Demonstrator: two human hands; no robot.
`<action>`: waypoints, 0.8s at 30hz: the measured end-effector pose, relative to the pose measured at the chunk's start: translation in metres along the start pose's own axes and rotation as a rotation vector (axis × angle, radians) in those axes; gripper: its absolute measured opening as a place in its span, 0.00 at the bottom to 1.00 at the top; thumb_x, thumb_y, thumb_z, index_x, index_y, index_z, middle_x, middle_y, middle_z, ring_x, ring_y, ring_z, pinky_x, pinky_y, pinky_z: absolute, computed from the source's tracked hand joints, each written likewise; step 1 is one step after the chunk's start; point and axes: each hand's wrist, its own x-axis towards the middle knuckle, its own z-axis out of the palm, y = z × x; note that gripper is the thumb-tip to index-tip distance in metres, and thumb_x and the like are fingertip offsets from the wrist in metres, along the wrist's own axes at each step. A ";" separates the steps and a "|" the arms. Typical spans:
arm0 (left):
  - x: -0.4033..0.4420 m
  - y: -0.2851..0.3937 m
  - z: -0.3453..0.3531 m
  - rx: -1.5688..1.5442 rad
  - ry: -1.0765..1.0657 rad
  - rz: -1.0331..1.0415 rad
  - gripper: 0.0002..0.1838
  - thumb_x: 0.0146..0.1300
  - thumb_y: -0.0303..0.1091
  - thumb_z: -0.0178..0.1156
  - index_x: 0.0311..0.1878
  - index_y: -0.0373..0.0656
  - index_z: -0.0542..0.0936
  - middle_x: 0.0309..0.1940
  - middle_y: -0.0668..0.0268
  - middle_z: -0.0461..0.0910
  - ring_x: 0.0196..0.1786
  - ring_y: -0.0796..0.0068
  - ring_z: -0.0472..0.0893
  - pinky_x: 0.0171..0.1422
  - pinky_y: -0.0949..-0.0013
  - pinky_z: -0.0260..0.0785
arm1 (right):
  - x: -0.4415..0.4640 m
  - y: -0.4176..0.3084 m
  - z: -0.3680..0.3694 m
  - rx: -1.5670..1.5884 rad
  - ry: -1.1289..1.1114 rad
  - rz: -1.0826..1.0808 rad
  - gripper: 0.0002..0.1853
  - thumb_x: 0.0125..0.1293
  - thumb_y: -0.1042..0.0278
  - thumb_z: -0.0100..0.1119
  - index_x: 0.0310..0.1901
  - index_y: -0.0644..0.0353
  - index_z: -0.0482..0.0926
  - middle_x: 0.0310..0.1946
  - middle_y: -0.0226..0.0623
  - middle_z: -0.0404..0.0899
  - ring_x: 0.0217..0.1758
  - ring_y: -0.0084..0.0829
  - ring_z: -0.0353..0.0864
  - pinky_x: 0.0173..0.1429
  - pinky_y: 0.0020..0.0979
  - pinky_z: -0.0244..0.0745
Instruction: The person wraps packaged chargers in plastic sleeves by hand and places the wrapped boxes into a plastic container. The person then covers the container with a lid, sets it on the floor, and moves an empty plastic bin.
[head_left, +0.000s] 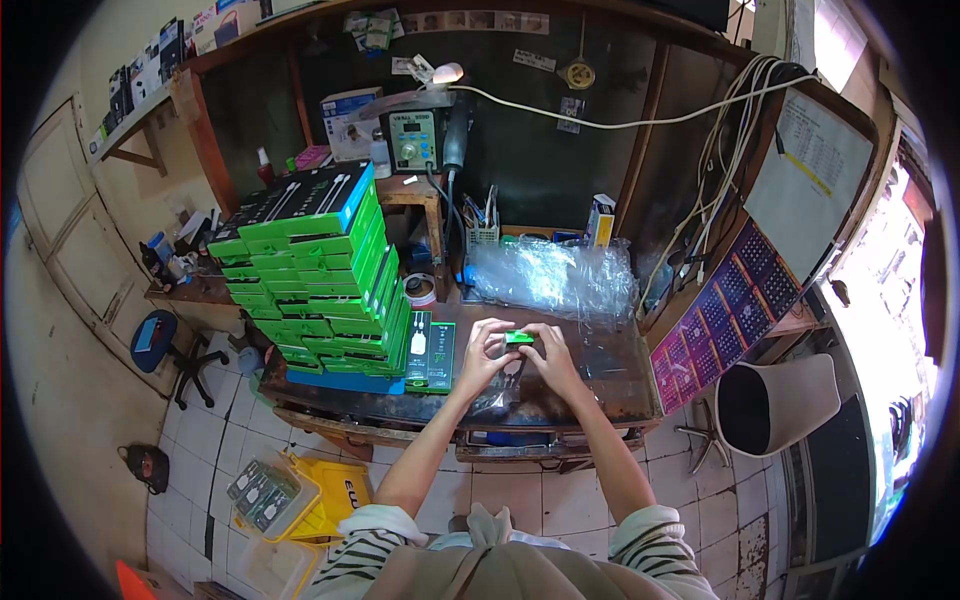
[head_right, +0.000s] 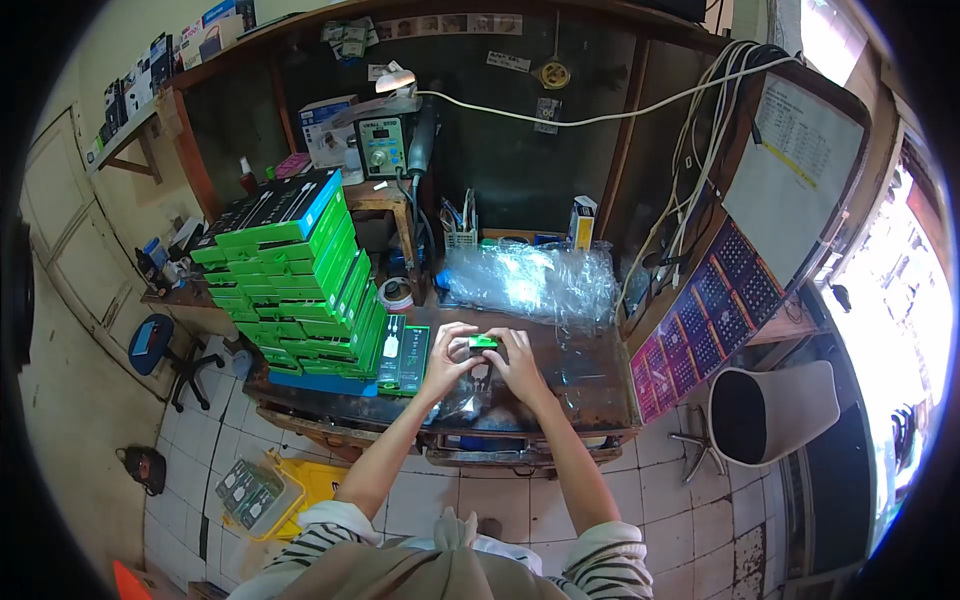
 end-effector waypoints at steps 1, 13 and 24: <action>0.000 -0.002 -0.001 0.000 0.001 -0.002 0.27 0.45 0.22 0.67 0.51 0.43 0.71 0.52 0.67 0.60 0.51 0.73 0.72 0.55 0.70 0.69 | -0.001 0.002 0.001 0.017 -0.006 0.005 0.18 0.53 0.69 0.60 0.47 0.59 0.70 0.43 0.40 0.72 0.50 0.41 0.67 0.55 0.37 0.61; -0.005 -0.003 -0.018 -0.003 -0.020 -0.120 0.18 0.52 0.23 0.62 0.48 0.41 0.74 0.47 0.65 0.72 0.52 0.72 0.74 0.57 0.69 0.67 | -0.016 0.050 0.021 0.604 -0.014 0.325 0.12 0.59 0.71 0.58 0.44 0.62 0.74 0.42 0.32 0.77 0.43 0.20 0.75 0.46 0.23 0.70; 0.002 0.026 -0.022 0.146 -0.015 -0.100 0.15 0.50 0.26 0.63 0.44 0.41 0.77 0.43 0.65 0.74 0.48 0.72 0.76 0.51 0.69 0.71 | 0.000 0.024 0.032 0.555 0.216 0.319 0.03 0.60 0.74 0.55 0.33 0.63 0.74 0.29 0.29 0.76 0.35 0.17 0.74 0.42 0.21 0.69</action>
